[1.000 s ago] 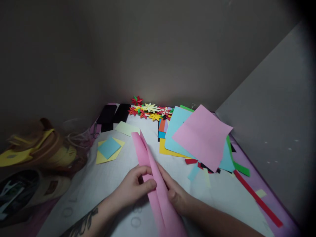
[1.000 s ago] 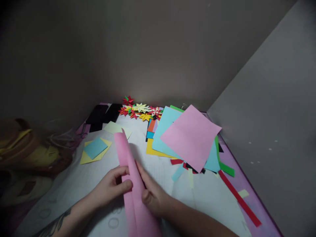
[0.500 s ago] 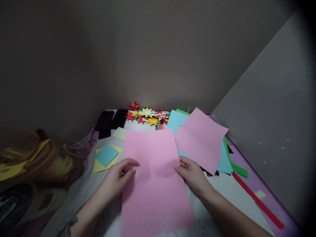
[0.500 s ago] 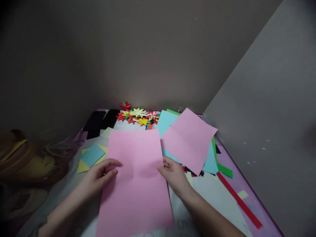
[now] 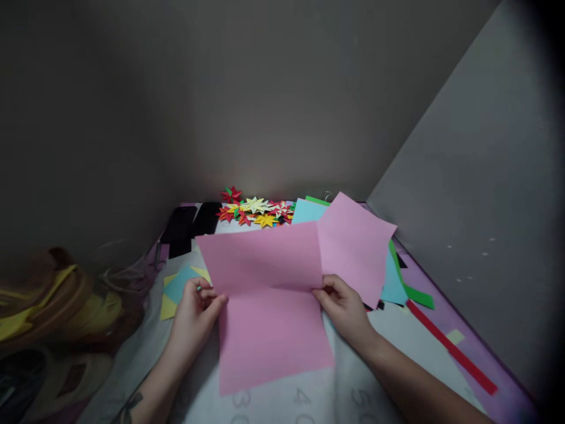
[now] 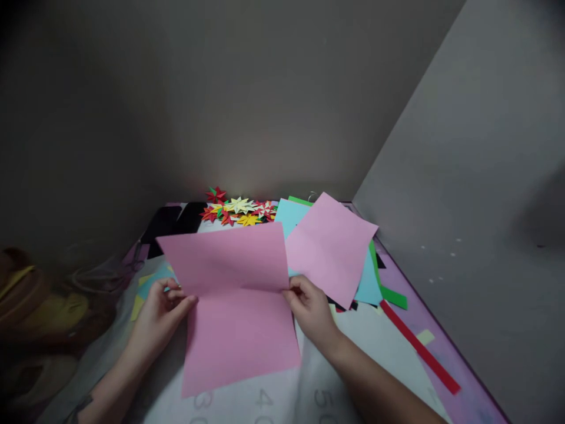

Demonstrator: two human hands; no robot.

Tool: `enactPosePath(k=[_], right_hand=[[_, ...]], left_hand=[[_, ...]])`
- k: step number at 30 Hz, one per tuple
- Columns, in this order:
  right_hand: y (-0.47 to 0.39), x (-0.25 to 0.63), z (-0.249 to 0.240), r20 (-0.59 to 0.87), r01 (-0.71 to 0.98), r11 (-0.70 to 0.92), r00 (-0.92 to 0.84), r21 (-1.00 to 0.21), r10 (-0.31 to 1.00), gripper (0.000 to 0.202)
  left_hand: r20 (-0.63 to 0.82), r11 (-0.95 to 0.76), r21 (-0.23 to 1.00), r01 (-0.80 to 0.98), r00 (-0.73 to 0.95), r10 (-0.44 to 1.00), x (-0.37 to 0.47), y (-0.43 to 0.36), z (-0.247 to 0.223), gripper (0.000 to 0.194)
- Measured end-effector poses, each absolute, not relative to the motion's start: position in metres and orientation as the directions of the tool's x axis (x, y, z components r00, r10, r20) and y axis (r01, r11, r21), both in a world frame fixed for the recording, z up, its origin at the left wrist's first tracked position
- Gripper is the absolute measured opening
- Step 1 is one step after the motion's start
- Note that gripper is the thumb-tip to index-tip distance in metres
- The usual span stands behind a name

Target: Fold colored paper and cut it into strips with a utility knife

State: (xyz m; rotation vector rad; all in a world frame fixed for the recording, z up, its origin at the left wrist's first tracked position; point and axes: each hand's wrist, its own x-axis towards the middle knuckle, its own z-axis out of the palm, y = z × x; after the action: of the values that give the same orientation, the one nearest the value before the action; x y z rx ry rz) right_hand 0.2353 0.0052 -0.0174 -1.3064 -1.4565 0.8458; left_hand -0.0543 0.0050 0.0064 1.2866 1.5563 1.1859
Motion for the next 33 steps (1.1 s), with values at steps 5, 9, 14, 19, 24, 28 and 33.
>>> enactPosePath(k=[5, 9, 14, 19, 24, 28, 33], right_hand=[[0.002, 0.237, -0.022, 0.229, 0.144, 0.226, 0.0, -0.963, 0.974, 0.018], [-0.002, 0.243, -0.015, 0.177, 0.099, 0.178, -0.014, -0.979, 0.984, 0.02], [-0.007, 0.24, -0.002, -0.008, -0.005, -0.008, 0.017, -1.0, 1.0, 0.014], [-0.004, 0.235, -0.005, -0.065, -0.026, -0.064, 0.06, -0.998, 0.996, 0.013], [0.009, 0.231, -0.021, -0.112, 0.076, -0.115, 0.04, -0.991, 0.993, 0.022], [0.015, 0.234, -0.035, -0.013, 0.075, -0.01, -0.051, -0.997, 0.999, 0.037], [0.014, 0.244, -0.03, 0.328, 0.497, 0.529, -0.438, -0.688, 0.837, 0.047]], left_hand=[[0.027, 0.003, 0.953, 0.304, -0.095, 0.995, -0.057, 0.0, 0.01, 0.015], [0.013, 0.003, 0.976, 0.217, -0.073, 0.997, -0.059, -0.004, 0.017, 0.027], [-0.08, 0.107, 0.974, 0.2, -0.14, 0.987, -0.052, -0.007, 0.026, 0.027], [-0.1, 0.121, 0.949, 0.29, -0.088, 0.991, -0.054, -0.004, 0.022, 0.019], [-0.146, 0.179, 0.903, 0.391, -0.113, 0.983, -0.059, 0.004, 0.003, 0.03], [-0.224, 0.249, 0.921, 0.298, -0.115, 0.968, -0.065, 0.009, -0.009, 0.025], [-0.292, 0.311, 0.941, 0.135, -0.141, 0.946, -0.069, 0.013, -0.01, 0.034]])
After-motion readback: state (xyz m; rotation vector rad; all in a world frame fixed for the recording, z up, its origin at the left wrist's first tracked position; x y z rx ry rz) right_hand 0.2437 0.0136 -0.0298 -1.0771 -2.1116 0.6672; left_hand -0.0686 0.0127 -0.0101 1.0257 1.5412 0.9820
